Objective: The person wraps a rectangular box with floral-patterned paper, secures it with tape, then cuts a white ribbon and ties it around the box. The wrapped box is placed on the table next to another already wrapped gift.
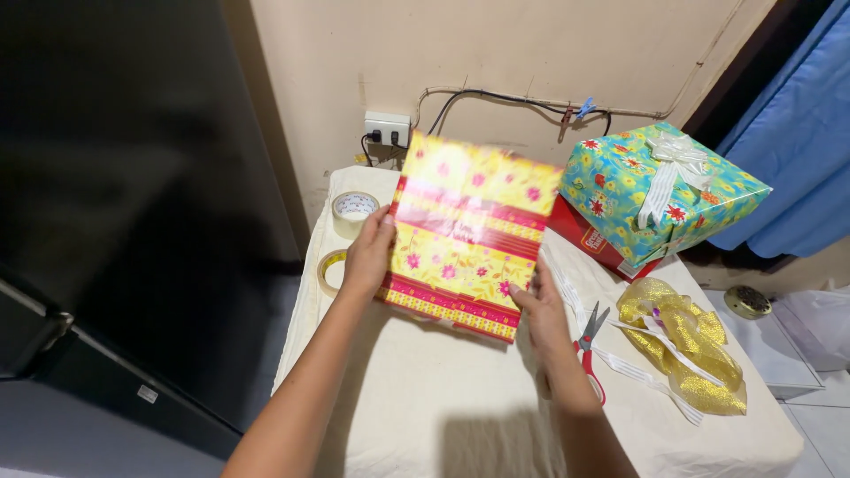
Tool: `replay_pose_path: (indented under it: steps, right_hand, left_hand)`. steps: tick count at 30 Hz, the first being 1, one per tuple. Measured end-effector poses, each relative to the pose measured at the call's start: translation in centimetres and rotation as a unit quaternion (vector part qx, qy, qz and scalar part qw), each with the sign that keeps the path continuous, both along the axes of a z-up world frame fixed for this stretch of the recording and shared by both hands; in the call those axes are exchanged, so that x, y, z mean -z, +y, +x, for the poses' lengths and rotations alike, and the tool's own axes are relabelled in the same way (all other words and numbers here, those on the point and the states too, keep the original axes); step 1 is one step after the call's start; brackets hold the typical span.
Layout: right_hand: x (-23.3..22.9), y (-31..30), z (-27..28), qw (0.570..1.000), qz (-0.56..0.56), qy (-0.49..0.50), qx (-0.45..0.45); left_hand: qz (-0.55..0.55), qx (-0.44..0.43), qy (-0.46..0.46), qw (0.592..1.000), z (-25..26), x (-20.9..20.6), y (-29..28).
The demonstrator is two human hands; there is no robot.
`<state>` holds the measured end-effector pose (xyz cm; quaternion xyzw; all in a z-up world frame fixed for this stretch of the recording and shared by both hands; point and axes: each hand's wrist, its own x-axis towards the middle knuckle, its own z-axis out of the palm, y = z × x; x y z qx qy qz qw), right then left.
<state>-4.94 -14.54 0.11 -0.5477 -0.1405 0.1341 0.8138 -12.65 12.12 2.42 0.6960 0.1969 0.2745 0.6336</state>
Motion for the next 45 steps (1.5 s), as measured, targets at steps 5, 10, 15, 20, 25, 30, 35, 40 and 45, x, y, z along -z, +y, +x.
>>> replay_pose_path:
  steps: [5,10,15,20,25,30,35,40,45]
  right_hand:
    - [3.4,-1.7,5.4,0.974,-0.044,-0.2,0.1]
    - [6.4,-2.1,6.9,0.971,0.215,0.07,0.081]
    - [6.9,-3.1,6.8,0.994,0.086,0.062,0.013]
    - [5.6,-3.5,5.3,0.997,0.042,0.063,0.031]
    - [2.7,-1.8,2.3,0.989,-0.091,0.115,-0.008]
    - [0.9,-1.4,0.9,0.983,-0.097,0.152,-0.042]
    - [2.0,-1.5,1.3,0.983,-0.049,0.167,-0.054]
    - [4.7,-3.0,2.6,0.992,-0.019,0.116,-0.055]
    - [6.3,-5.9,2.7,0.996,-0.046,0.028,0.069]
  left_hand:
    - [-0.207,0.072,-0.273,0.937,1.0,2.0,0.5]
    - [-0.452,0.11,-0.33,0.821,2.5,5.6,1.2]
    - [-0.375,0.115,-0.194,0.899,1.7,7.6,1.9]
    - [-0.182,0.104,-0.034,0.977,0.0,6.3,2.2]
    - [-0.111,0.125,0.129,0.978,-0.2,4.2,-0.4]
    - [-0.127,0.126,0.164,0.97,-0.7,3.2,-1.2]
    - [-0.147,0.14,0.128,0.971,-0.6,3.8,-0.7]
    - [-0.117,0.144,0.108,0.977,-0.5,4.3,0.1]
    - [0.087,0.006,0.065,0.994,-1.4,0.9,-1.4]
